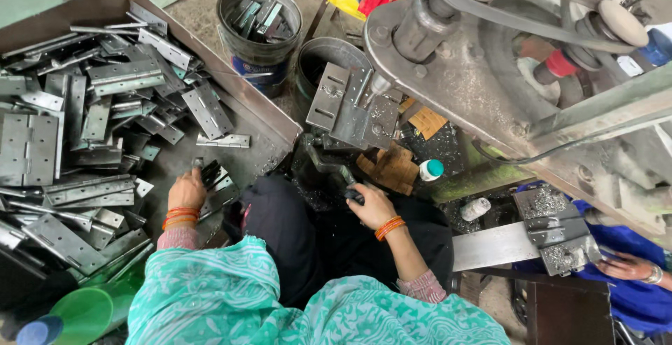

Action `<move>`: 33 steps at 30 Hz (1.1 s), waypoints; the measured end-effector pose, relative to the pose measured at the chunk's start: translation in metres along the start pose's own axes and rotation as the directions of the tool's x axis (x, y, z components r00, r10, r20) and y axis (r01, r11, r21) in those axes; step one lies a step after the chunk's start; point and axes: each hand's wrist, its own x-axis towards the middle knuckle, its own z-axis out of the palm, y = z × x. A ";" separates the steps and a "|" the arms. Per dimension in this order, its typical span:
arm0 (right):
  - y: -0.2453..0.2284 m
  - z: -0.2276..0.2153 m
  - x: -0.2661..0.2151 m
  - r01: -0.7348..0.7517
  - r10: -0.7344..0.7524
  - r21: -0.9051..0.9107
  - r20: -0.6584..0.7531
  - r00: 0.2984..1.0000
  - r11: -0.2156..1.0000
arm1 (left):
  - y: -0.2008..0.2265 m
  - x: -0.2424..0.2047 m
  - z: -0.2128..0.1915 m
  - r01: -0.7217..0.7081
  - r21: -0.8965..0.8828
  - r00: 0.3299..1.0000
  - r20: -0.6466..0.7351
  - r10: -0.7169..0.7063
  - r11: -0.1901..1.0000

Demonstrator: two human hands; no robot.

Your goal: The person operates a manual punching machine to process metal brackets. They pick up brackets from a pile, place them into the machine, pull a lever to activate the punch, and then remove the processed brackets, repeating the cycle.

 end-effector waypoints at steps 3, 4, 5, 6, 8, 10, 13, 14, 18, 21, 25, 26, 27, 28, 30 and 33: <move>0.004 0.003 0.001 0.073 -0.075 -0.045 -0.037 0.997 0.996 | -0.007 -0.003 -0.008 0.093 -0.081 0.995 -0.025 -0.096 0.992; 0.006 0.004 0.003 0.112 -0.116 -0.068 -0.057 0.992 0.991 | -0.009 -0.001 -0.011 0.109 -0.098 0.993 -0.031 -0.112 0.989; 0.008 0.006 0.004 0.148 -0.155 -0.090 -0.074 0.985 0.985 | -0.011 0.001 -0.014 0.152 -0.120 0.988 -0.016 -0.155 0.981; 0.009 0.007 0.006 0.153 -0.160 -0.088 -0.079 0.984 0.984 | -0.012 0.004 -0.018 0.195 -0.141 0.980 0.002 -0.197 0.971; 0.013 0.008 0.007 0.162 -0.169 -0.085 -0.086 0.982 0.983 | -0.009 0.008 -0.025 0.261 -0.179 0.965 0.015 -0.263 0.949; 0.015 0.009 0.002 0.142 -0.147 -0.072 -0.072 0.986 0.987 | -0.003 0.013 -0.037 0.306 -0.211 0.950 0.006 -0.312 0.928; 0.011 0.005 0.006 0.098 -0.100 -0.051 -0.039 0.994 0.994 | 0.018 0.030 -0.071 0.298 -0.411 0.941 -0.028 -0.339 0.862; 0.009 0.004 0.005 0.080 -0.081 -0.044 -0.027 0.996 0.996 | 0.029 0.035 -0.086 0.278 -0.460 0.944 -0.033 -0.329 0.843; 0.005 0.001 0.000 0.097 -0.098 -0.047 -0.037 0.994 0.994 | 0.087 0.053 -0.144 0.121 -0.658 0.974 -0.063 -0.215 0.743; 0.005 0.002 0.002 0.099 -0.101 -0.054 -0.038 0.994 0.994 | 0.151 0.073 -0.168 -0.010 -0.713 0.991 -0.103 -0.090 0.701; 0.016 0.007 0.006 0.109 -0.113 -0.081 -0.051 0.992 0.991 | 0.248 0.101 -0.158 -0.231 -0.693 0.970 -0.214 0.111 0.682; 0.019 0.010 0.005 0.097 -0.102 -0.088 -0.050 0.994 0.991 | 0.273 0.105 -0.149 -0.226 -0.678 0.973 -0.187 0.133 0.700; 0.021 0.011 0.007 0.125 -0.130 -0.083 -0.060 0.990 0.989 | 0.299 0.107 -0.138 -0.192 -0.671 0.981 -0.141 0.131 0.717; 0.022 0.013 0.007 0.153 -0.159 -0.078 -0.069 0.985 0.985 | 0.323 0.106 -0.128 -0.158 -0.662 0.987 -0.094 0.127 0.733; 0.022 0.014 0.006 0.180 -0.186 -0.071 -0.079 0.979 0.981 | 0.357 0.099 -0.111 -0.294 -0.587 0.953 -0.240 0.185 0.754; 0.022 0.009 0.009 0.178 -0.182 -0.067 -0.075 0.980 0.982 | 0.375 0.083 -0.097 -0.278 -0.474 0.960 -0.152 0.234 0.836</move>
